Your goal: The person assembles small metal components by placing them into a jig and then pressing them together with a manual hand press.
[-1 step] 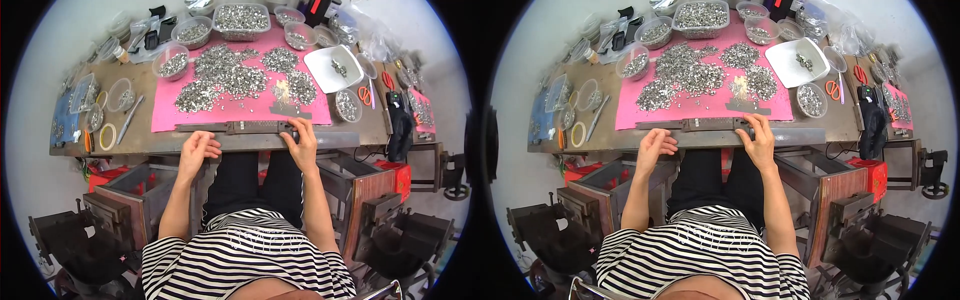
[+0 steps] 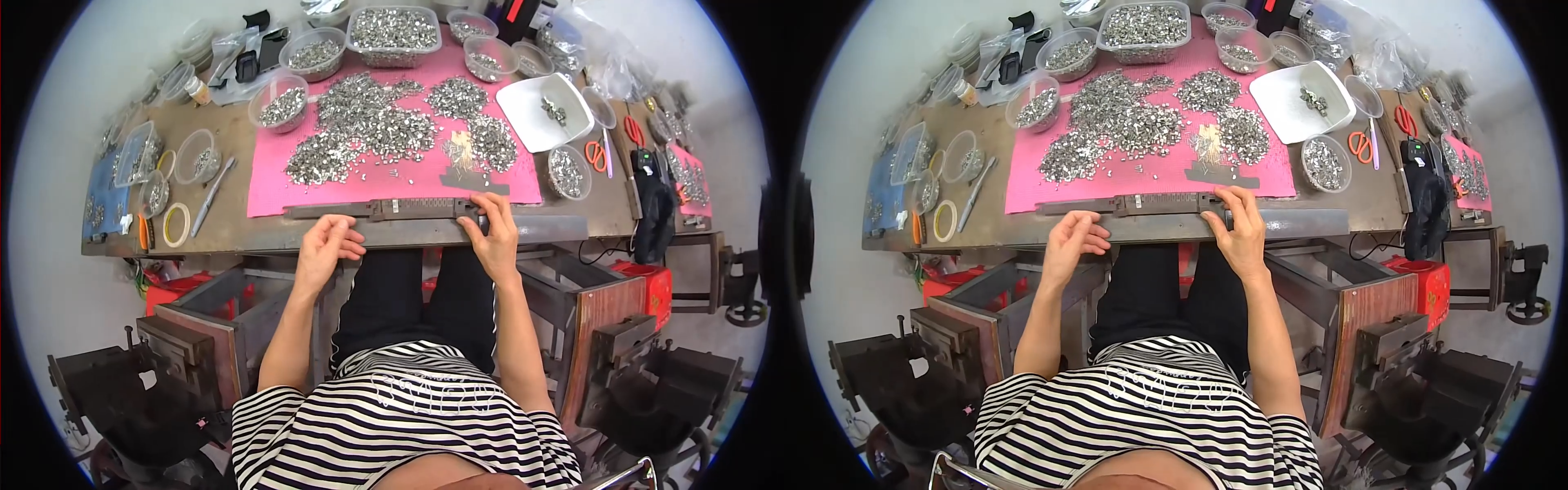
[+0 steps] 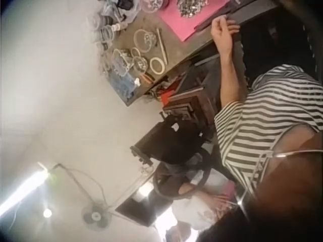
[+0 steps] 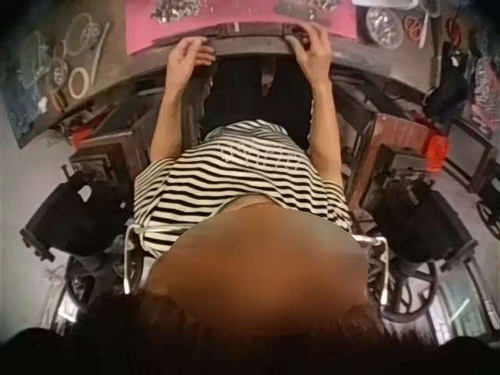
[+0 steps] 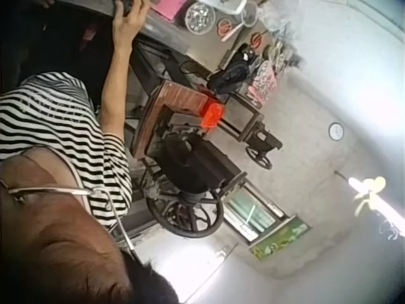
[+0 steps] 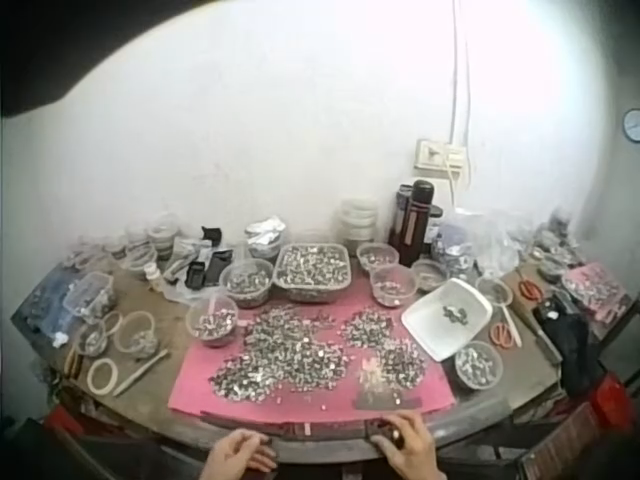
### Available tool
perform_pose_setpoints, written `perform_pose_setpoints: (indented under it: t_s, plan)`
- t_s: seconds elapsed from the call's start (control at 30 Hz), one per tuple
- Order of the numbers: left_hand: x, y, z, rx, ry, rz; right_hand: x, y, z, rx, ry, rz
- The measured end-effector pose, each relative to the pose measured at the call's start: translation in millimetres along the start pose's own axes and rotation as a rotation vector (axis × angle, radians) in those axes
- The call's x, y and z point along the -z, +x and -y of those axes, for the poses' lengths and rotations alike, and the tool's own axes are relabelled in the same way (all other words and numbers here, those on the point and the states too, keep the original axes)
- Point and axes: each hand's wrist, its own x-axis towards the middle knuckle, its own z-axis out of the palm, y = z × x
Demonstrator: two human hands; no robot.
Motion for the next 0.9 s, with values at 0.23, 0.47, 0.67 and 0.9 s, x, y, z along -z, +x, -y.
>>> perform_pose_setpoints:
  t_s: [0.23, 0.47, 0.67, 0.9]
  plan:
    - [-27, -2, -9, -0.121, 0.15, -0.029, 1, 3, 2, 0.04, -0.033, -0.014]
    - [-59, 22, -18, -0.884, 0.888, -0.268, 5, 19, 16, 0.152, -0.09, -0.035]
    - [-67, 44, -5, -0.924, 0.951, -0.234, -6, 35, 8, 0.276, -0.22, 0.161]
    - [-70, 44, -13, -0.841, 0.848, -0.162, -4, 43, 8, 0.376, -0.248, 0.196]
